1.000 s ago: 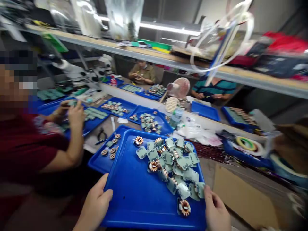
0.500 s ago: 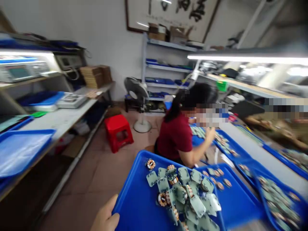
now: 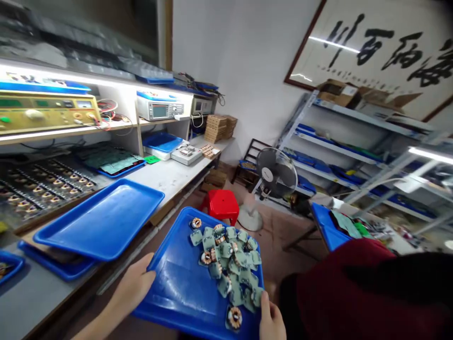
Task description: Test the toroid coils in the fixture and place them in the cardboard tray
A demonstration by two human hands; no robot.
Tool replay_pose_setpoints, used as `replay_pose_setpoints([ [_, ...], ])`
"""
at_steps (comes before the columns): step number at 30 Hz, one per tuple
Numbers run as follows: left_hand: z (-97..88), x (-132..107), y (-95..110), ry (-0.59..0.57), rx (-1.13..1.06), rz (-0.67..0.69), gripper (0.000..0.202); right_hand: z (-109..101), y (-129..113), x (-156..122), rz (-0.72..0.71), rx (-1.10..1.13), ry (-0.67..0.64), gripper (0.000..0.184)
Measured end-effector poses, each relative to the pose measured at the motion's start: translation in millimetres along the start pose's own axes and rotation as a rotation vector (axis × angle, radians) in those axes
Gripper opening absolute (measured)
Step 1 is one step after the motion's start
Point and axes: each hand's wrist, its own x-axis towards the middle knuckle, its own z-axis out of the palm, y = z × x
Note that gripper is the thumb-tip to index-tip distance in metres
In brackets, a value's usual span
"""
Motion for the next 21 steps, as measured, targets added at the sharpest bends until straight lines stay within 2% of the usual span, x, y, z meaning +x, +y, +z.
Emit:
replay_pose_setpoints([
  [6, -16.8, 154, -4, 0.197, 0.048, -0.041, 0.012, 141, -80, 92, -0.13, 0.071, -0.262, 0.055],
  [11, -30.8, 279, 5, 0.304, 0.096, -0.12, 0.008, 261, -157, 168, -0.238, 0.069, -0.369, 0.048],
  [16, -54.7, 373, 12, 0.387, 0.122, -0.242, 0.006, 365, -218, 212, -0.393, 0.027, -0.492, 0.046],
  [21, -72.2, 442, 5, 0.487, 0.14, -0.341, 0.013, 462, -249, 222, -0.422, -0.028, -0.588, 0.052],
])
